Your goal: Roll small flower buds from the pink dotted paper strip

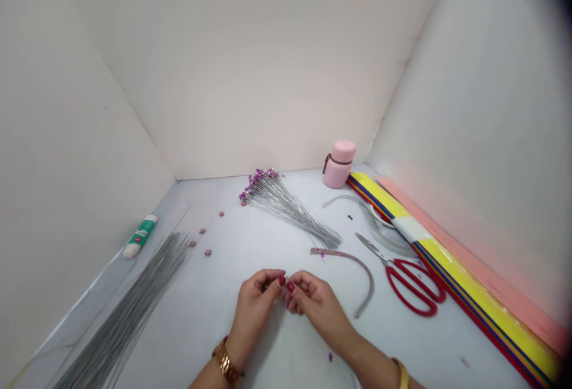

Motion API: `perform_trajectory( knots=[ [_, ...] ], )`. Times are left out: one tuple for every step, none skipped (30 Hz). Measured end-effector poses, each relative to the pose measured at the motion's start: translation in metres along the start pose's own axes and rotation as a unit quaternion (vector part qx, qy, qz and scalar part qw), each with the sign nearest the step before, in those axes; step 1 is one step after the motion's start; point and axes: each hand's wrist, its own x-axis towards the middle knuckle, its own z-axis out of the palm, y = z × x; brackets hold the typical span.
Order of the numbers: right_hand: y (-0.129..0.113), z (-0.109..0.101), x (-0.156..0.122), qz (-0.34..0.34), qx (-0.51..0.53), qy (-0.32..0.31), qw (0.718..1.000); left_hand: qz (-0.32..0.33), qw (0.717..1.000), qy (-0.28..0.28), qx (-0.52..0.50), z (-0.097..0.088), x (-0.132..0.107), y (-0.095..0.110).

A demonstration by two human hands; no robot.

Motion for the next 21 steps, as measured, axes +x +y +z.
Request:
perform_trajectory(
  knots=[
    [0.0, 0.0, -0.001, -0.006, -0.002, 0.01, 1.0, -0.001, 1.0, -0.001, 0.002, 0.0, 0.0, 0.001],
    [0.001, 0.0, -0.001, -0.013, -0.006, 0.018, 1.0, 0.0, 1.0, -0.002, 0.005, 0.0, -0.001, 0.003],
    [0.001, 0.0, -0.002, -0.02, -0.01, 0.025, 0.999, 0.001, 1.0, -0.006, 0.008, 0.0, -0.001, 0.004],
    [0.001, 0.0, -0.003, -0.027, -0.016, 0.03, 0.999, 0.005, 1.0, -0.009, 0.01, 0.0, -0.002, 0.006],
    [0.001, 0.0, -0.003, -0.033, -0.021, 0.032, 0.999, 0.01, 1.0, -0.014, 0.012, 0.001, -0.003, 0.008],
    [0.001, 0.0, -0.004, -0.039, -0.026, 0.033, 0.998, 0.017, 1.0, -0.02, 0.013, 0.001, -0.004, 0.009],
    [0.001, 0.0, -0.004, -0.044, -0.031, 0.033, 0.998, 0.024, 0.999, -0.026, 0.012, 0.001, -0.005, 0.011],
    [0.001, 0.0, -0.005, -0.049, -0.034, 0.032, 0.998, 0.032, 0.999, -0.032, 0.01, 0.001, -0.005, 0.011],
    [0.002, 0.0, -0.005, -0.053, -0.036, 0.03, 0.998, 0.039, 0.999, -0.037, 0.007, 0.002, -0.006, 0.012],
    [0.002, 0.0, -0.004, -0.054, -0.035, 0.027, 0.998, 0.044, 0.998, -0.042, 0.003, 0.002, -0.006, 0.011],
    [0.002, 0.0, -0.004, -0.053, -0.032, 0.023, 0.998, 0.046, 0.998, -0.046, -0.004, 0.002, -0.006, 0.011],
    [0.002, -0.001, -0.003, -0.05, -0.027, 0.018, 0.998, 0.046, 0.998, -0.05, -0.014, 0.002, -0.006, 0.01],
    [0.001, -0.001, -0.002, -0.045, -0.021, 0.013, 0.999, 0.044, 0.997, -0.056, -0.026, 0.002, -0.006, 0.009],
    [0.001, -0.002, -0.001, -0.041, -0.014, 0.007, 0.999, 0.039, 0.996, -0.063, -0.042, 0.002, -0.006, 0.008],
    [0.0, -0.003, 0.0, -0.037, -0.008, 0.0, 0.999, 0.033, 0.995, -0.07, -0.059, 0.003, -0.006, 0.007],
    [-0.001, -0.003, 0.001, -0.035, -0.003, -0.008, 0.999, 0.026, 0.994, -0.077, -0.076, 0.003, -0.006, 0.007],
    [-0.002, -0.004, 0.001, -0.035, 0.002, -0.015, 0.999, 0.018, 0.992, -0.083, -0.092, 0.003, -0.006, 0.006],
    [-0.003, -0.004, 0.001, -0.037, 0.006, -0.023, 0.999, 0.012, 0.991, -0.086, -0.106, 0.003, -0.006, 0.006],
    [-0.004, -0.004, 0.001, -0.04, 0.01, -0.029, 0.999, 0.006, 0.989, -0.088, -0.118, 0.003, -0.006, 0.005],
    [-0.005, -0.004, 0.0, -0.043, 0.015, -0.033, 0.998, 0.001, 0.988, -0.089, -0.128, 0.003, -0.007, 0.005],
    [-0.006, -0.003, -0.001, -0.046, 0.02, -0.034, 0.998, -0.003, 0.987, -0.09, -0.136, 0.003, -0.007, 0.005]
  ],
)
